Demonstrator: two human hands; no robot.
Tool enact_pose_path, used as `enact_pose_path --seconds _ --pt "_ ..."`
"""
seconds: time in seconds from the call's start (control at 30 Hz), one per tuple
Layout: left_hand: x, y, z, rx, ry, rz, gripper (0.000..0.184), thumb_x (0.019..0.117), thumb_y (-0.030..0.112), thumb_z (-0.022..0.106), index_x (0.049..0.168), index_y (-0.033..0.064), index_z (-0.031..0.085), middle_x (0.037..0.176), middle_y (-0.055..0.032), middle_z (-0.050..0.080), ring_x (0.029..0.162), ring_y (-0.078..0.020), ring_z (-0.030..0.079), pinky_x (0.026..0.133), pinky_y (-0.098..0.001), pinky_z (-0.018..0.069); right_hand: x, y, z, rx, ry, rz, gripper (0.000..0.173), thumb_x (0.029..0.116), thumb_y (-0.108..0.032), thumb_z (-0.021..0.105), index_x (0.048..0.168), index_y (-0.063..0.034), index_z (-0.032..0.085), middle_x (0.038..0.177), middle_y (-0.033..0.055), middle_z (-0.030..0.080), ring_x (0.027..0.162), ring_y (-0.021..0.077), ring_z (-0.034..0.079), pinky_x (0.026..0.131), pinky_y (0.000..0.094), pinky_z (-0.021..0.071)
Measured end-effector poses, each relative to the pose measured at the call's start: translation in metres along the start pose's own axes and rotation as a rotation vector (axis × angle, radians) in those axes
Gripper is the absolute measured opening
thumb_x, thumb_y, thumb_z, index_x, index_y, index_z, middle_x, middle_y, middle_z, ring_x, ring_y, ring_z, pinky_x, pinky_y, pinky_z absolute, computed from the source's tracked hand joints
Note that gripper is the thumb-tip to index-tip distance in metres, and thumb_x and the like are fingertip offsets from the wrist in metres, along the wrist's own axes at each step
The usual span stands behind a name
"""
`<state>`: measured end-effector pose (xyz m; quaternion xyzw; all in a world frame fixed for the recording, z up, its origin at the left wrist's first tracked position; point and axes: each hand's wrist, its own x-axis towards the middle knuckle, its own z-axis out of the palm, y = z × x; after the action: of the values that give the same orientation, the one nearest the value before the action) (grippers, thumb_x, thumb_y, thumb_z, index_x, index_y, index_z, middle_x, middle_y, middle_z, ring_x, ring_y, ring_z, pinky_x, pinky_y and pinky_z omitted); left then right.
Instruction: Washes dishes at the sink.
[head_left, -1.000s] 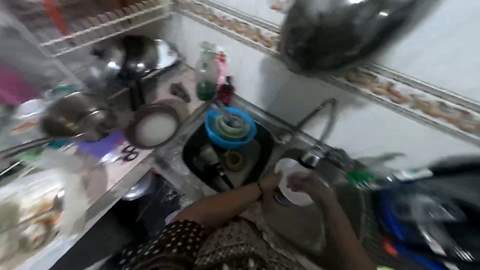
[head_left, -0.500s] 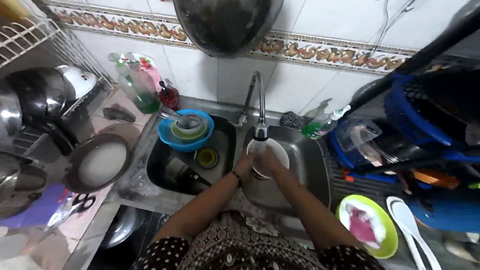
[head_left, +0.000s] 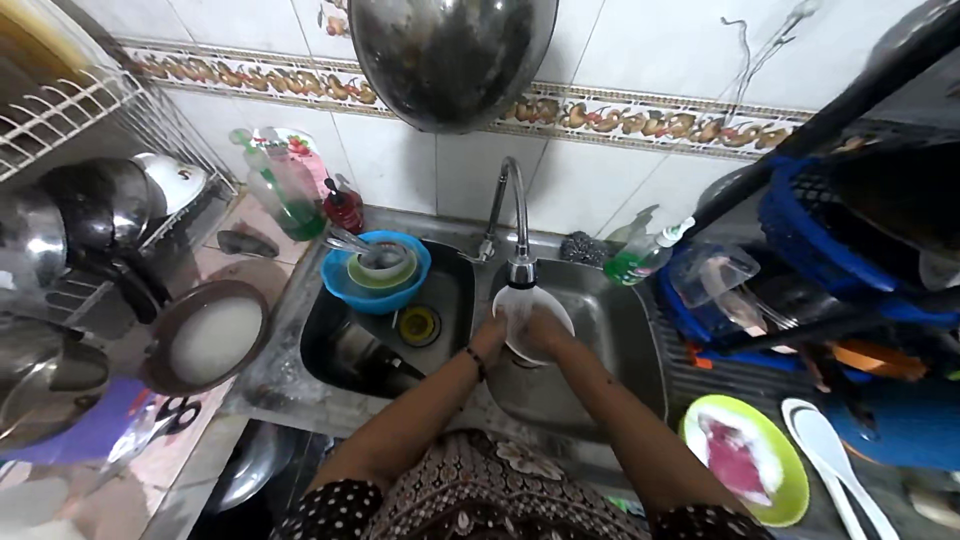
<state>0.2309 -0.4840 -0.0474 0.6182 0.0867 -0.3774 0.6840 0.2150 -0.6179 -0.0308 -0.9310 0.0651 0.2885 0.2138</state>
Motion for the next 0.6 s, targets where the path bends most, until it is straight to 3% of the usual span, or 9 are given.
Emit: enact_pose_path --seconds 0.07,0.13,0.2,0.27,0.37,0.47,0.6 --pt "-0.003 -0.001 0.002 0.003 -0.008 -0.025 0.050 0.1144 0.030 0.025 0.161 0.0129 0.019 0.138 -0.0283 0.052 0.109 -0.0373 0.064 0.083 -0.0511 0.0578 -0.001 0.002 0.008 0.014 0.059 -0.072 0.032 0.1019 -0.018 0.061 0.121 0.0062 0.068 0.128 0.0295 0.064 0.125 0.0440 0.058 0.108 0.0583 0.0426" --pt "-0.005 -0.002 -0.004 -0.002 0.001 -0.043 0.051 0.1144 0.033 0.023 0.162 0.0142 0.016 0.141 -0.0287 0.050 0.113 -0.0389 0.063 0.086 -0.0530 0.0576 -0.016 0.008 0.013 -0.019 0.254 0.002 0.034 0.0994 -0.012 0.061 0.128 0.0057 0.066 0.138 0.0324 0.056 0.134 0.0494 0.049 0.111 0.0635 0.0382" --pt "-0.006 -0.009 -0.011 -0.012 0.016 -0.055 0.052 0.1143 0.034 0.023 0.162 0.0154 0.016 0.144 -0.0284 0.049 0.117 -0.0395 0.062 0.089 -0.0549 0.0565 -0.031 0.022 0.014 0.067 0.476 0.143 0.043 0.0988 -0.011 0.063 0.138 0.0059 0.058 0.143 0.0348 0.050 0.135 0.0519 0.047 0.111 0.0626 0.0400" --pt "-0.011 -0.016 -0.013 -0.045 0.006 -0.061 0.051 0.1144 0.032 0.024 0.162 0.0145 0.017 0.142 -0.0267 0.050 0.118 -0.0367 0.062 0.091 -0.0532 0.0558 -0.041 0.037 0.014 0.245 0.467 0.268 0.047 0.1051 -0.019 0.056 0.145 0.0053 0.049 0.145 0.0337 0.049 0.131 0.0477 0.053 0.109 0.0581 0.0443" --pt "-0.012 -0.023 -0.006 -0.059 -0.048 -0.033 0.051 0.1142 0.028 0.027 0.160 0.0067 0.022 0.146 -0.0258 0.048 0.125 -0.0325 0.058 0.102 -0.0493 0.0512 -0.049 0.056 0.018 0.519 0.371 0.298 0.039 0.1103 -0.018 0.046 0.139 0.0083 0.053 0.128 0.0329 0.060 0.115 0.0427 0.062 0.099 0.0553 0.0484" --pt "0.000 -0.018 0.003 -0.056 -0.064 -0.050 0.047 0.1137 0.026 0.031 0.156 0.0064 0.029 0.139 -0.0244 0.053 0.118 -0.0314 0.061 0.096 -0.0484 0.0528 -0.050 0.065 0.014 0.540 0.405 0.298 0.034 0.1091 -0.012 0.046 0.136 0.0065 0.057 0.122 0.0315 0.063 0.104 0.0404 0.065 0.090 0.0540 0.0516" --pt "0.010 0.000 -0.001 0.002 -0.032 -0.033 0.046 0.1131 0.025 0.035 0.155 0.0042 0.034 0.142 -0.0258 0.051 0.123 -0.0338 0.058 0.100 -0.0509 0.0507 -0.042 0.056 0.001 0.471 0.443 0.273 0.031 0.1076 -0.010 0.048 0.132 0.0071 0.059 0.117 0.0301 0.065 0.100 0.0395 0.066 0.088 0.0532 0.0525"
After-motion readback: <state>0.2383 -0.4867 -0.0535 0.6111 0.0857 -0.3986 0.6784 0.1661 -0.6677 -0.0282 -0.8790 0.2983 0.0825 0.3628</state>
